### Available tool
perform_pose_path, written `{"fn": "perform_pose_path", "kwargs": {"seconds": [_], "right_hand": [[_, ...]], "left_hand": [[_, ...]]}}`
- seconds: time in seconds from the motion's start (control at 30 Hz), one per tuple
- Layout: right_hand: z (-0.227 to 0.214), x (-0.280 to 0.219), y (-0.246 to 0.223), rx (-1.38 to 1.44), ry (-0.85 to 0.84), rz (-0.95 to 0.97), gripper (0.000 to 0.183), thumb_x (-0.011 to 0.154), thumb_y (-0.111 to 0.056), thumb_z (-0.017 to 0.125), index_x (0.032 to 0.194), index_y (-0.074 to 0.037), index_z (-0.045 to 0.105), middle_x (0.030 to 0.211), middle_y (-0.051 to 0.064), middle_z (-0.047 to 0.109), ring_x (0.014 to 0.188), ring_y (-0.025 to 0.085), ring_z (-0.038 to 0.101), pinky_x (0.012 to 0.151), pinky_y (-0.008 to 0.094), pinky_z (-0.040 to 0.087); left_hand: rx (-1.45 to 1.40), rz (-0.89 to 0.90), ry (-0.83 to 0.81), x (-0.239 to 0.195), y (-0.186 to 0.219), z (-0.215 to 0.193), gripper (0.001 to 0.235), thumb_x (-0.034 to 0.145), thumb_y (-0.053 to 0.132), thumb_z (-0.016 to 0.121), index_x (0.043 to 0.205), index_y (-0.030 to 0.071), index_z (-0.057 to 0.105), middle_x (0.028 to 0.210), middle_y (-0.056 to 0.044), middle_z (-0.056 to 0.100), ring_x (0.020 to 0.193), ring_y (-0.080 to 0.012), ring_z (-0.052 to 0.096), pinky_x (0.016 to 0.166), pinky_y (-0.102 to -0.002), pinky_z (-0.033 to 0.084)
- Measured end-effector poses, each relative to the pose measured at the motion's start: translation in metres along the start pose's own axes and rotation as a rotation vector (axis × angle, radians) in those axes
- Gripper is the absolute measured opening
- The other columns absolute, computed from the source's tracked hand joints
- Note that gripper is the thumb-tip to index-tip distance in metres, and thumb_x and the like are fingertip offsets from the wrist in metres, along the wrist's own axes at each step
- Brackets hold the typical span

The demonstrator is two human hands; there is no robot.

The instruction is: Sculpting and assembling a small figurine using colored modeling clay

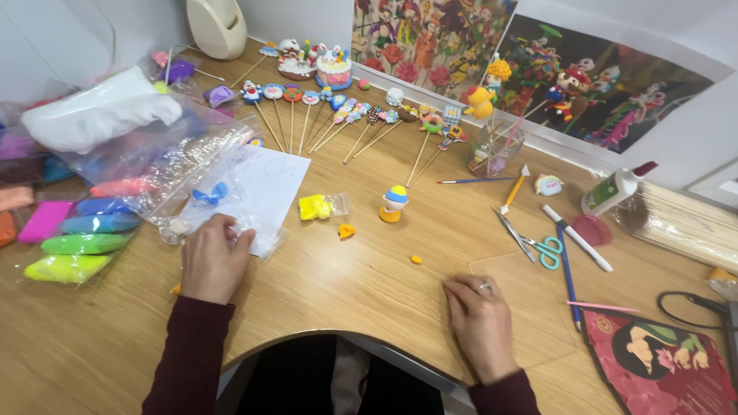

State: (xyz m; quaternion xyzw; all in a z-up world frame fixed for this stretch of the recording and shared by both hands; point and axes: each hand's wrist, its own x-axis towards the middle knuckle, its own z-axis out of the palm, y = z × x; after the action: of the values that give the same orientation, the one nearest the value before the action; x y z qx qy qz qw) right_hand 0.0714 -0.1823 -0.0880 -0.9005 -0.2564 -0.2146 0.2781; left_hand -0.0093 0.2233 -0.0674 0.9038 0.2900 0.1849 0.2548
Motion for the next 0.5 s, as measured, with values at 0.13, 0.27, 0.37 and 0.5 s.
{"fn": "perform_pose_path", "kwargs": {"seconds": [0.13,0.27,0.37,0.5], "right_hand": [[-0.008,-0.019,-0.013,-0.467,-0.020,-0.132,0.028,0.096,-0.027,0.059,0.116,-0.019,0.076,0.126,-0.005,0.074,0.122,0.021,0.062,0.097,0.045,0.040],[-0.007,-0.027,-0.025,-0.390,-0.017,-0.209,0.038,0.096,-0.032,0.056,0.128,-0.017,0.070,0.135,-0.003,0.069,0.145,0.025,0.049,0.115,0.051,0.028],[-0.008,-0.027,-0.017,-0.523,-0.007,-0.047,0.047,0.100,-0.037,0.044,0.135,-0.014,0.066,0.141,-0.001,0.065,0.153,0.033,0.038,0.124,0.064,0.019],[-0.011,-0.024,-0.015,-0.426,-0.090,-0.085,0.045,0.099,-0.036,0.041,0.135,-0.018,0.061,0.143,-0.003,0.059,0.153,0.030,0.032,0.123,0.065,0.005]], "left_hand": [[-0.041,0.268,0.426,-0.010,-0.008,0.011,0.029,0.090,0.013,0.077,0.115,0.001,0.070,0.111,-0.014,0.065,0.086,-0.0279,0.060,0.083,-0.045,0.049],[-0.200,0.456,0.516,-0.021,0.029,-0.001,0.013,0.095,-0.001,0.073,0.107,-0.001,0.069,0.107,-0.015,0.063,0.091,-0.0294,0.060,0.082,-0.040,0.051],[-0.214,0.601,0.528,-0.019,0.038,0.000,0.010,0.094,-0.007,0.071,0.104,-0.004,0.068,0.105,-0.017,0.063,0.094,-0.0311,0.058,0.083,-0.039,0.050],[-0.238,0.618,0.539,-0.019,0.037,0.001,0.009,0.094,-0.007,0.071,0.102,-0.004,0.069,0.104,-0.018,0.063,0.096,-0.0328,0.061,0.087,-0.041,0.051]]}}
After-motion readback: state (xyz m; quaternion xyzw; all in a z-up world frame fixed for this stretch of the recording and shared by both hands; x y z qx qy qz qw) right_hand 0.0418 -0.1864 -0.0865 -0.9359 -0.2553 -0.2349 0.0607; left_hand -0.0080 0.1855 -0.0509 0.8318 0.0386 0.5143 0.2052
